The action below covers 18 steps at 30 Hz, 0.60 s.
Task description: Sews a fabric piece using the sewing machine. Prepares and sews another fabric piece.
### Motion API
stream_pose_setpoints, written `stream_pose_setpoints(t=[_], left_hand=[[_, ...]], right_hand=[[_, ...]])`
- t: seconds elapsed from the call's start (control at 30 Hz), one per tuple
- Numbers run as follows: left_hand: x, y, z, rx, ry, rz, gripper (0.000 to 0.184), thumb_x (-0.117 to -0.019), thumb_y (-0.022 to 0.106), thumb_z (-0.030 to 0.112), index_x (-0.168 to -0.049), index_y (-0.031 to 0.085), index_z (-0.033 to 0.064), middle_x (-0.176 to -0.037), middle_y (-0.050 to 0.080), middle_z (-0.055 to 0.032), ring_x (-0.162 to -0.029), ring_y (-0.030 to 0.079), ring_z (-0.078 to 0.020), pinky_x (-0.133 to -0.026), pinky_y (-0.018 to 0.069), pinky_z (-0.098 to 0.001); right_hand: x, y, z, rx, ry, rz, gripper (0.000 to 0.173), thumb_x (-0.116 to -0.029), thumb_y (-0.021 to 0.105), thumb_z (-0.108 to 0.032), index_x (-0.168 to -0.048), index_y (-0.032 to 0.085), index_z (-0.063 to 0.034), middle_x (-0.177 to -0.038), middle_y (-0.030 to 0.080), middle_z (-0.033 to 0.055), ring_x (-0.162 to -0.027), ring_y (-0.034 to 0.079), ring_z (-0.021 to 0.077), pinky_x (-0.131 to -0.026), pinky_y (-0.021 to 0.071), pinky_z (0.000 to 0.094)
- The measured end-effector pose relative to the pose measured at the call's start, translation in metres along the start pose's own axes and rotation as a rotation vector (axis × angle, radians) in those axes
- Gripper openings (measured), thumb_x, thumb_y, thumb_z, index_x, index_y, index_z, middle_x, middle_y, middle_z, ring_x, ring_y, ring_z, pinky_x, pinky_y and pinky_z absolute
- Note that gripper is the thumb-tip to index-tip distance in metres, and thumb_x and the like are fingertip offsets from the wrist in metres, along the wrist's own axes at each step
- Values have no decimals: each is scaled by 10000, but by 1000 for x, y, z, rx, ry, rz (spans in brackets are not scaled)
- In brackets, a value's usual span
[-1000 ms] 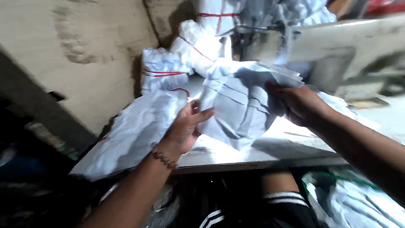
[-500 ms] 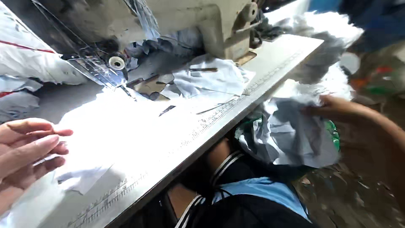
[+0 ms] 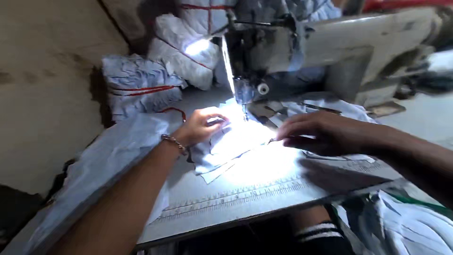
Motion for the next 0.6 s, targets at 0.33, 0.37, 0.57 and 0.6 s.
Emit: stream_pose_setpoints(t=[0.33, 0.37, 0.57, 0.6], left_hand=[[8, 31, -5, 90, -23, -239, 236, -968, 598, 147, -1051, 792, 40, -1205, 725, -58, -1117, 629, -85, -955, 493, -269], [8, 31, -7, 98, -24, -235, 240, -967, 597, 147, -1058, 790, 36, -1214, 724, -63, -1134, 631, -87, -969, 493, -268], [5, 27, -12, 30, -124, -190, 258, -984, 606, 90, -1200, 731, 26, -1286, 693, -107, -1230, 627, -167, -1069, 473, -358], [5, 27, -13, 12, -146, -186, 254, -991, 601, 89, -1200, 726, 16, -1286, 691, -128, -1235, 628, -198, -1072, 471, -385]], right_hand=[[-39, 72, 54, -15, -86, -2, 295, -969, 593, -314, -1052, 773, -96, -1143, 711, 22, -1079, 655, 89, -934, 543, 272], [-38, 73, 53, -7, -75, -2, 308, -964, 594, -324, -1063, 772, -92, -1160, 709, 26, -1089, 654, 91, -940, 541, 271], [-39, 72, 62, 10, -12, -7, 395, -961, 576, -379, -1106, 749, -56, -1177, 699, 66, -1116, 647, 128, -967, 526, 296], [-40, 72, 63, 33, 4, -7, 404, -964, 569, -394, -1103, 749, -60, -1162, 699, 65, -1097, 650, 136, -954, 531, 309]])
Point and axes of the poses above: each hand's wrist, its own x-axis away from the middle knuckle, its own y-axis out of the palm, z = x × y, the point moved 10 cm from there along -x, towards the middle knuckle
